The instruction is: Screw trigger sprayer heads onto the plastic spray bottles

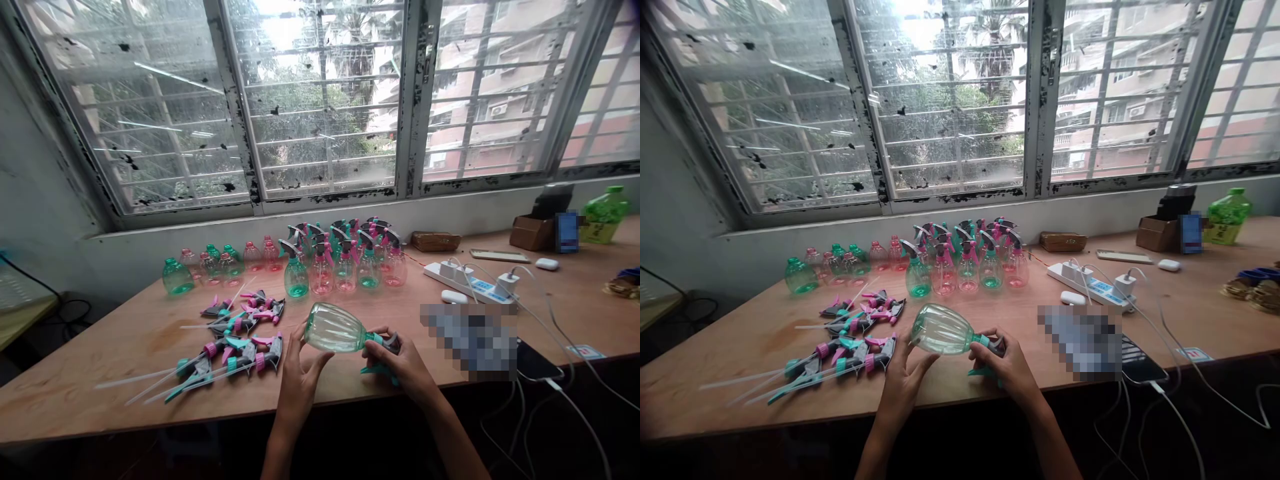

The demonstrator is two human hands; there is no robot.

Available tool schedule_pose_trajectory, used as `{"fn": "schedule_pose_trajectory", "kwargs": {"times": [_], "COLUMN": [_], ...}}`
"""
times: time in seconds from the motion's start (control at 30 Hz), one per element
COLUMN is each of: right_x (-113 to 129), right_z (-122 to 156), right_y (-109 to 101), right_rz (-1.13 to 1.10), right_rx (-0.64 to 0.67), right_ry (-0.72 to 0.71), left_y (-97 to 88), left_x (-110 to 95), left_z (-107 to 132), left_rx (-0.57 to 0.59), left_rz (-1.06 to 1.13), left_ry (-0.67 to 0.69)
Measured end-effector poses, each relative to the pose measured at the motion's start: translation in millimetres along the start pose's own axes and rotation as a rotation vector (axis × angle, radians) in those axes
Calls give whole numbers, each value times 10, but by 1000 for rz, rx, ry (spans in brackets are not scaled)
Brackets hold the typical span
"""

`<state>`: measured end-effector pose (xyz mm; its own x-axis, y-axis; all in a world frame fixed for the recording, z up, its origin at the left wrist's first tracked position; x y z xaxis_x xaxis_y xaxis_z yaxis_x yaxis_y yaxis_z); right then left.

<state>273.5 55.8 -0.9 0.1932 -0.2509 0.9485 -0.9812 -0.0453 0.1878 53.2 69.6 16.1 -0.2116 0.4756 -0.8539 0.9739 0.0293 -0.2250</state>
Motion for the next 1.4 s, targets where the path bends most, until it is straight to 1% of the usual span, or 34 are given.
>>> {"fn": "schedule_pose_trajectory", "kwargs": {"times": [0.13,0.27,0.4,0.5,0.77,0.87,1.0,1.13,1.27,1.4], "right_x": [10,-3,-18,-15,10,-5,-26,-28,-18,6], "right_z": [-5,-7,-8,-7,-7,-11,-22,-18,-17,-25], "right_y": [1,7,21,10,-5,-8,-1,-8,-12,-10], "right_rz": [-15,-20,19,22,-67,-39,17,4,-43,-54], "right_rx": [14,17,27,13,2,-5,23,28,25,22], "right_ry": [-2,0,13,11,-1,4,13,6,1,1], "left_y": [-15,-1,1,-1,-3,-7,-16,-23,10,11], "left_x": [-29,-22,-16,-10,-10,-19,-12,-13,-32,-43], "left_z": [12,16,9,9,-2,-4,5,21,18,2], "left_rx": [-37,-14,-5,-8,-23,-24,-9,-7,27,3], "left_rz": [-45,-51,-13,-8,-54,-48,-47,-42,-26,-51], "left_ry": [46,14,-8,-5,41,4,-38,-21,-29,2]}}
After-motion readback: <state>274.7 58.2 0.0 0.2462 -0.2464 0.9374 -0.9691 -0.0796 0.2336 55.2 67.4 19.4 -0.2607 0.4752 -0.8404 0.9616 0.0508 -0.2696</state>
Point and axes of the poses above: each hand's wrist, its own z-axis away from the middle knuckle, its own y-axis out of the palm, x = y × z, the point moved 6 cm from there along -z, towards the middle knuckle, and after that the axes turned 3 degrees about x, right-handed, at the moved point
